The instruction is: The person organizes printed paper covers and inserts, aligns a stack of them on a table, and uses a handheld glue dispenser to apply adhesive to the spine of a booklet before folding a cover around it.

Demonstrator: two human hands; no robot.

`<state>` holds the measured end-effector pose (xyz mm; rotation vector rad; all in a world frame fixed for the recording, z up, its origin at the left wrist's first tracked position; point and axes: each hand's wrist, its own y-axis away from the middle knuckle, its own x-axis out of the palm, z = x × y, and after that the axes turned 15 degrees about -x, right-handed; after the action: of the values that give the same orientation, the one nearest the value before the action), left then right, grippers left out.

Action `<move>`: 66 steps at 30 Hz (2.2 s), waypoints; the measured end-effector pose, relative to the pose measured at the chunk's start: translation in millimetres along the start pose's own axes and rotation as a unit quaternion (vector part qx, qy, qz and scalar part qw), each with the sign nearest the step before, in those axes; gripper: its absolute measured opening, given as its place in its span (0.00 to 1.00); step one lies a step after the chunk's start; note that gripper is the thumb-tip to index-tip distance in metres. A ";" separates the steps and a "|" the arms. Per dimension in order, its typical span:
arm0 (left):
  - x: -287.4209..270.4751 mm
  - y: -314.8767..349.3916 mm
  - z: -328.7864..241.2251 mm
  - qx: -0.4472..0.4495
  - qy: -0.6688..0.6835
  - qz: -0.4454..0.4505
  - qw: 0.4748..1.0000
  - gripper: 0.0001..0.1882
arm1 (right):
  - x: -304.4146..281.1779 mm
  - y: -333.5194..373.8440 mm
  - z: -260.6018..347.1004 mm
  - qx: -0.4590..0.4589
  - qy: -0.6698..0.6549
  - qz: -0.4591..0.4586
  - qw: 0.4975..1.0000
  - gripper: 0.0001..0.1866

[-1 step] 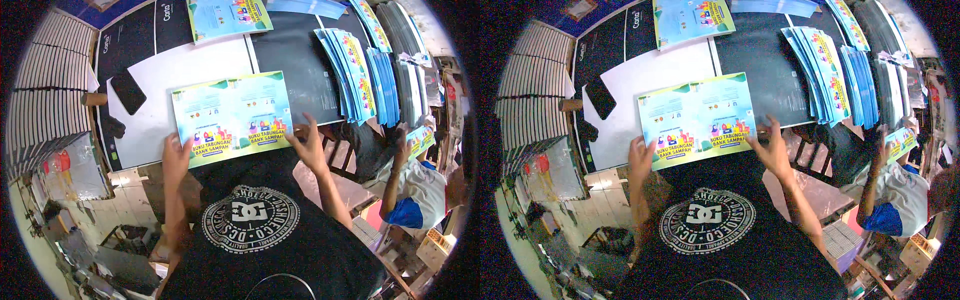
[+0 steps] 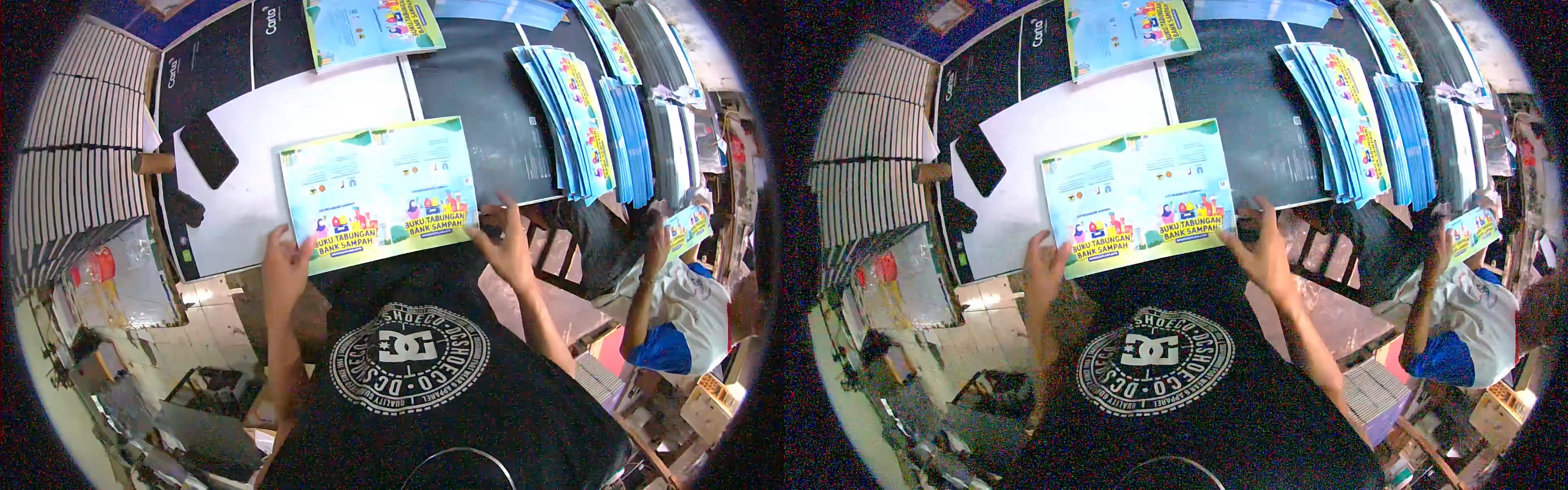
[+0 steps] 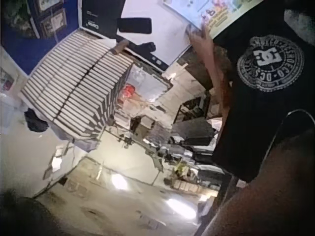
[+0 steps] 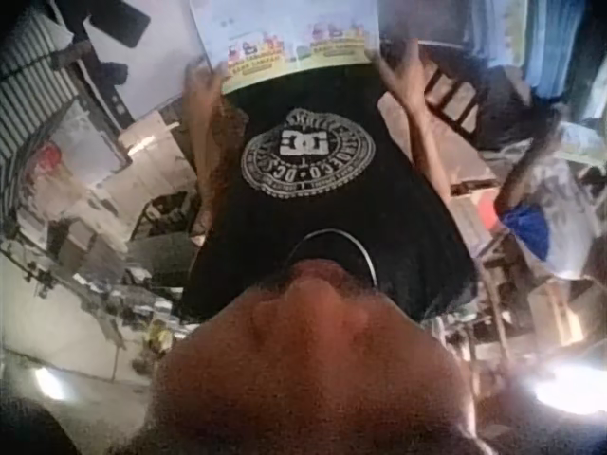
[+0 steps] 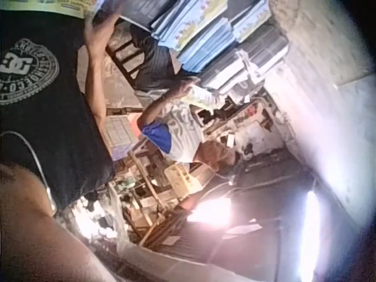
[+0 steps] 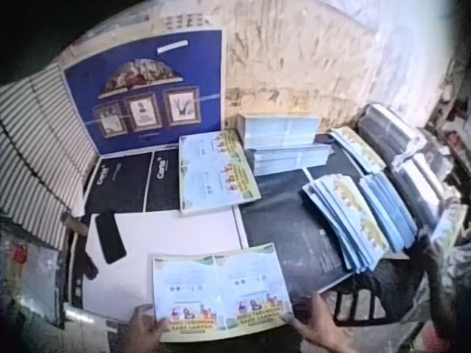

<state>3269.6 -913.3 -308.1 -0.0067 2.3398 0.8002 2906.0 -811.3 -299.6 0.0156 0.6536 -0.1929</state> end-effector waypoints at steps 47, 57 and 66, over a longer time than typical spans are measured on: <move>-16.1 -37.2 35.3 0.419 -0.336 -0.069 0.841 0.37 | -3.9 -72.1 -75.6 -0.440 0.272 0.168 0.839 0.38; -4.7 -67.9 35.5 0.484 -0.282 -0.100 0.823 0.24 | 3.7 -74.2 -65.5 -0.438 0.273 0.151 0.843 0.29; -7.0 -70.8 34.4 0.497 -0.294 -0.100 0.810 0.25 | 2.6 -80.5 -59.4 -0.455 0.278 0.170 0.829 0.31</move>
<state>3309.8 -953.4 -363.2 0.3805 1.8373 -0.5382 2857.5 -886.3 -344.7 -0.7575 1.2632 0.5092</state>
